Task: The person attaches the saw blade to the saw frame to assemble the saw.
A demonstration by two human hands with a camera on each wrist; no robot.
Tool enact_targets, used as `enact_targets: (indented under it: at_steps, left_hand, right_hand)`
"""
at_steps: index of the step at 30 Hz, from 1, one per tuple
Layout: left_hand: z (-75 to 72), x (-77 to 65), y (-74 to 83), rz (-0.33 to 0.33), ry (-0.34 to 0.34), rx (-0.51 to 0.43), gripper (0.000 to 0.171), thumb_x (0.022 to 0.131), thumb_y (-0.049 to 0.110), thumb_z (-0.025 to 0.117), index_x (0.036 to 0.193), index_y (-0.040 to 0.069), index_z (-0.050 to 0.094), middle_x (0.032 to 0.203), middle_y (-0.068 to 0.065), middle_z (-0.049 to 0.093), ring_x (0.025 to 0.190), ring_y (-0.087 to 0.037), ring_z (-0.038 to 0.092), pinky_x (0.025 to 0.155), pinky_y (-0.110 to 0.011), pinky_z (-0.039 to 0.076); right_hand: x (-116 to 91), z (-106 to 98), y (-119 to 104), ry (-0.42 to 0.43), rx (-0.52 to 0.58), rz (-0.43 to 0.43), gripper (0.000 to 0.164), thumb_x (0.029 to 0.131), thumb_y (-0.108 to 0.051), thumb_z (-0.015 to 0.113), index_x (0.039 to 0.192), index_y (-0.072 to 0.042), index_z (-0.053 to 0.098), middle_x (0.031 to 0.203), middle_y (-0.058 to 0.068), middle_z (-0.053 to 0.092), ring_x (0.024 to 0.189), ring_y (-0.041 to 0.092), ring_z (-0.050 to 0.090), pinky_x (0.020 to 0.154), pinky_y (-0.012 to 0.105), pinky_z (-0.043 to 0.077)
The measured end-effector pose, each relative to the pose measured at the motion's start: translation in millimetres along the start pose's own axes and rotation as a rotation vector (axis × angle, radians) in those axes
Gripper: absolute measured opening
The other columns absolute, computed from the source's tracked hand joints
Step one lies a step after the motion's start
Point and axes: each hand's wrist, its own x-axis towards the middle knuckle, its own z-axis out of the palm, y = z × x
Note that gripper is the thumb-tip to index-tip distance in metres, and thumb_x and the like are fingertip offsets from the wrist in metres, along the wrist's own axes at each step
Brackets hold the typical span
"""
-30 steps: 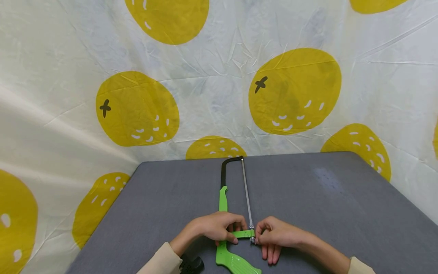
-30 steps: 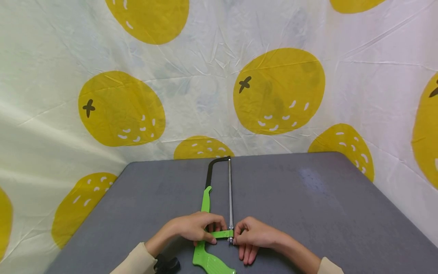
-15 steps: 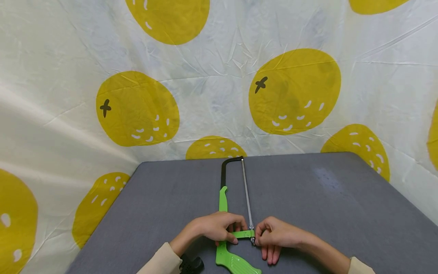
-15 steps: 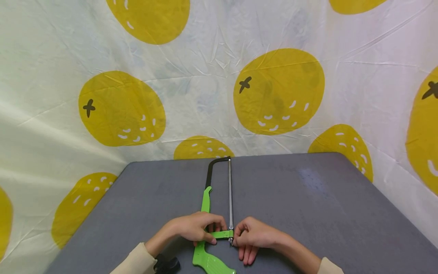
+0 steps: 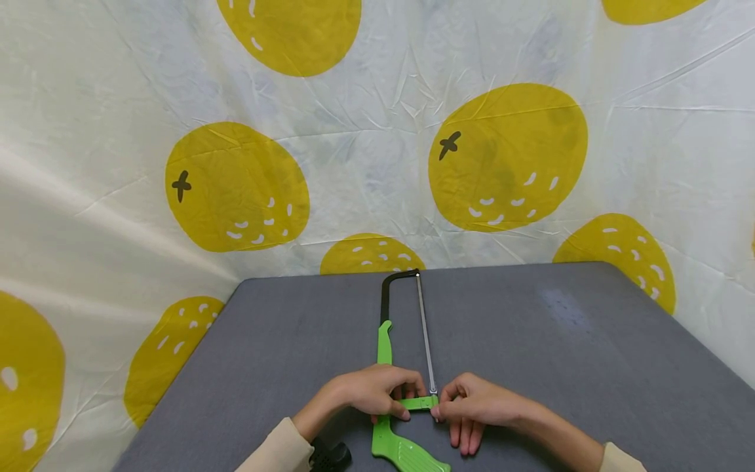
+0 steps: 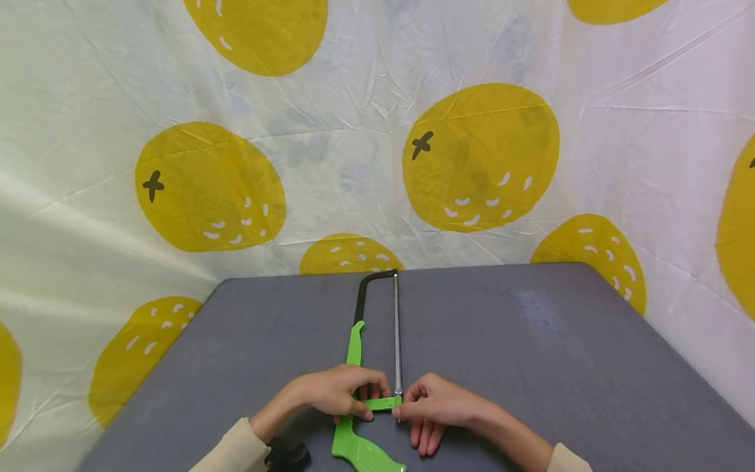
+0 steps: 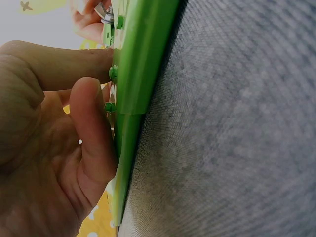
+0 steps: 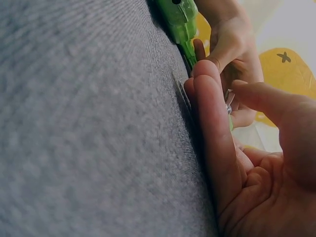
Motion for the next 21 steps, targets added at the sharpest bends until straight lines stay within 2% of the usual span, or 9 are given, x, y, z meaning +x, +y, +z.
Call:
enact_targets:
  at_steps: [5, 21]
  left_hand:
    - [0.1, -0.8, -0.4, 0.003, 0.000, 0.008, 0.026, 0.095, 0.010, 0.073, 0.117, 0.021, 0.065, 0.089, 0.010, 0.060, 0.050, -0.009, 0.056, 0.047, -0.032, 0.055]
    - [0.0, -0.2, 0.1, 0.005, 0.009, 0.021, 0.026, 0.095, 0.010, 0.074, 0.117, 0.021, 0.065, 0.089, 0.010, 0.059, 0.050, -0.009, 0.056, 0.048, -0.032, 0.055]
  right_hand:
    - [1.3, 0.9, 0.7, 0.005, 0.013, 0.003, 0.031, 0.101, -0.019, 0.062, 0.094, 0.010, 0.067, 0.066, 0.004, 0.070, 0.051, 0.007, 0.069, 0.047, 0.024, 0.056]
    - [0.6, 1.3, 0.4, 0.026, 0.004, 0.025, 0.023, 0.098, -0.014, 0.056, 0.092, 0.005, 0.069, 0.065, 0.004, 0.069, 0.050, 0.007, 0.068, 0.047, 0.025, 0.056]
